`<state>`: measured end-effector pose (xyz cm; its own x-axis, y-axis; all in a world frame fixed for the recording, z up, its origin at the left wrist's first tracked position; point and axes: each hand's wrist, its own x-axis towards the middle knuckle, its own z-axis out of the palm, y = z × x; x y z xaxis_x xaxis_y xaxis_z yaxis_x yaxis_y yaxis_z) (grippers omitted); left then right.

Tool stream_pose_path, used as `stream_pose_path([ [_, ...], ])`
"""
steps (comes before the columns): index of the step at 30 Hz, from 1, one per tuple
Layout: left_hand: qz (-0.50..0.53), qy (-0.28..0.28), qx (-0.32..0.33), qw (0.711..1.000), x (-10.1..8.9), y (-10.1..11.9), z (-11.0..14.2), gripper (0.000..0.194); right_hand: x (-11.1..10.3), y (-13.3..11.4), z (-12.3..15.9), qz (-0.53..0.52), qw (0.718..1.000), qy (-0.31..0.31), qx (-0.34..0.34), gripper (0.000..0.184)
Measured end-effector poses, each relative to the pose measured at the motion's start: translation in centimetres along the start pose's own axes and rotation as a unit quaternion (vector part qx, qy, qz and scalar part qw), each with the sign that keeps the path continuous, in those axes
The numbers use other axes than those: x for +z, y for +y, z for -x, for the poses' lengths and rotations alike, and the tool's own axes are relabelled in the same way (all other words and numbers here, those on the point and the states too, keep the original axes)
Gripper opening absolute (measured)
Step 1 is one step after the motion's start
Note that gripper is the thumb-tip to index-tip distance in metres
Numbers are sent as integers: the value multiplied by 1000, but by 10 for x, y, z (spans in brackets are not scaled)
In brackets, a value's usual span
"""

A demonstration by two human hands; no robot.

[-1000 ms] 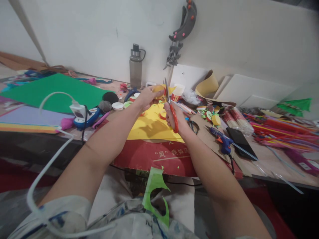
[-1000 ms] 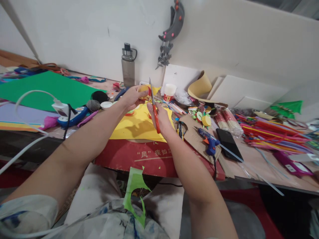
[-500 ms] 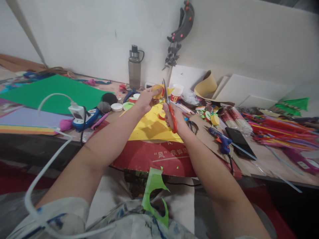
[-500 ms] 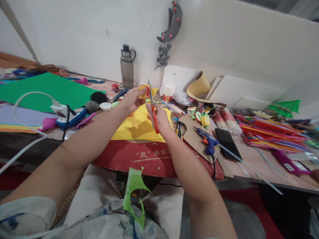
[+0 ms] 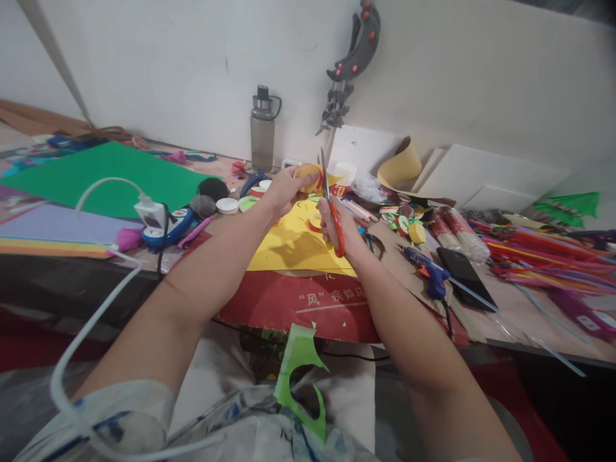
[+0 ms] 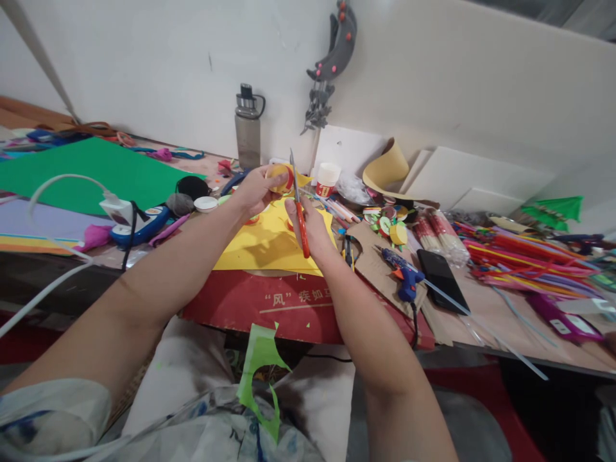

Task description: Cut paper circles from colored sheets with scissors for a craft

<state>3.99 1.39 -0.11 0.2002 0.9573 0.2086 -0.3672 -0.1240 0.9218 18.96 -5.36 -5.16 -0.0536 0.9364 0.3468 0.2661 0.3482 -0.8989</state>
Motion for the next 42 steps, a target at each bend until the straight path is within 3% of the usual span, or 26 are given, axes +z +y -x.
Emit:
stream_pose_path([
  [10, -2, -1, 4, 1000, -1, 1, -1, 20, 0, 2, 0, -10, 1000, 6, 14, 62],
  [17, 4, -9, 5, 1000, -5, 1, -3, 9, 0, -5, 2, 2, 1000, 4, 21, 62],
  [26, 35, 22, -26, 999, -1, 4, -1, 12, 3, -14, 7, -1, 999, 10, 42, 63],
  [31, 54, 33, -22, 998, -2, 5, -2, 14, 3, -11, 5, 26, 999, -7, 19, 63],
  [42, 42, 39, -15, 998, 14, 4, 10, 20, 1, -5, 1, 9, 1000, -8, 2, 71],
])
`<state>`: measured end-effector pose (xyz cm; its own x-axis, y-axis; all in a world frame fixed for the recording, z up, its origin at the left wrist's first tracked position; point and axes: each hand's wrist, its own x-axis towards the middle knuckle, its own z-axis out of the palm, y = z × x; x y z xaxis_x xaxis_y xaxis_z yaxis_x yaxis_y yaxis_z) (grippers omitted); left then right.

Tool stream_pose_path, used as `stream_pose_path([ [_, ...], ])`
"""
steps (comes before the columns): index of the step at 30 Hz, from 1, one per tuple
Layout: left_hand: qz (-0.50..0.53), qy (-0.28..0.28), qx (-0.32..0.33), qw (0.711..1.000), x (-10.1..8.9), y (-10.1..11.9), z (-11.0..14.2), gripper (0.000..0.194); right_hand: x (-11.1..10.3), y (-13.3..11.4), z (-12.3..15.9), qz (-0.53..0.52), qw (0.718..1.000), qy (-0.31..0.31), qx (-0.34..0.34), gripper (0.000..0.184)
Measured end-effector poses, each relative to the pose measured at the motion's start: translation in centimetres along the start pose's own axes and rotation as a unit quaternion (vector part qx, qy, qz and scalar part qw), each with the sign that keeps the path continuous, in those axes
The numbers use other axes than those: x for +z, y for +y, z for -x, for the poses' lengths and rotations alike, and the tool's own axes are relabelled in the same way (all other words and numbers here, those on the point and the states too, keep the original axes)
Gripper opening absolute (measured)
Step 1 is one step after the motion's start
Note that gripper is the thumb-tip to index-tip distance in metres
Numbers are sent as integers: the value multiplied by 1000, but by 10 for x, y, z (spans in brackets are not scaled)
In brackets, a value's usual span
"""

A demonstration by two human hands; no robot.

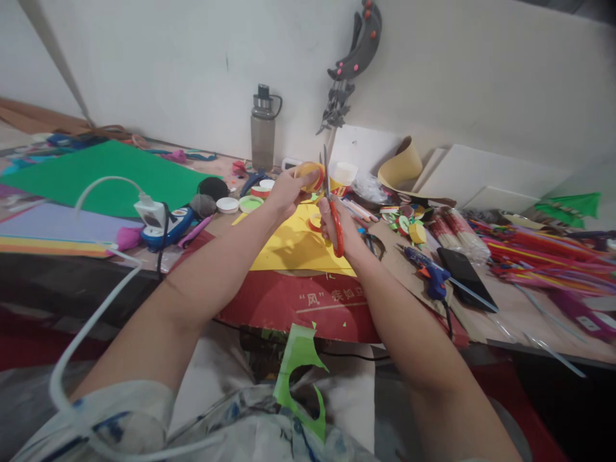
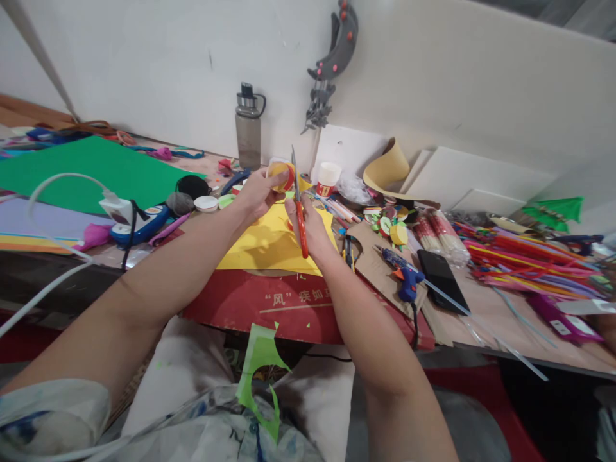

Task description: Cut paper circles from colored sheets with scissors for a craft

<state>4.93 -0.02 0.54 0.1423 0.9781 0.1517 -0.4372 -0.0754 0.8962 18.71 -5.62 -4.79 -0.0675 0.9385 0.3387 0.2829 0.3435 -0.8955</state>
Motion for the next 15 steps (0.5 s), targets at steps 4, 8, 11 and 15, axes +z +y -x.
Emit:
stream_pose_path([
  [4, 8, 3, 1, 1000, 1, -2, 1, 17, -1, 2, -1, 4, 1000, 1, 2, 69],
  [8, 5, 1, 0, 1000, 1, -2, 1, 16, -1, 3, -1, -11, 1000, 2, 9, 67],
  [11, -1, -4, -4, 1000, 0, -2, 0, 16, -2, 4, -1, -13, 1000, 6, 11, 65],
  [15, -18, -10, -4, 1000, -5, -1, -5, 14, -4, 8, -2, 9, 1000, 3, 6, 63],
])
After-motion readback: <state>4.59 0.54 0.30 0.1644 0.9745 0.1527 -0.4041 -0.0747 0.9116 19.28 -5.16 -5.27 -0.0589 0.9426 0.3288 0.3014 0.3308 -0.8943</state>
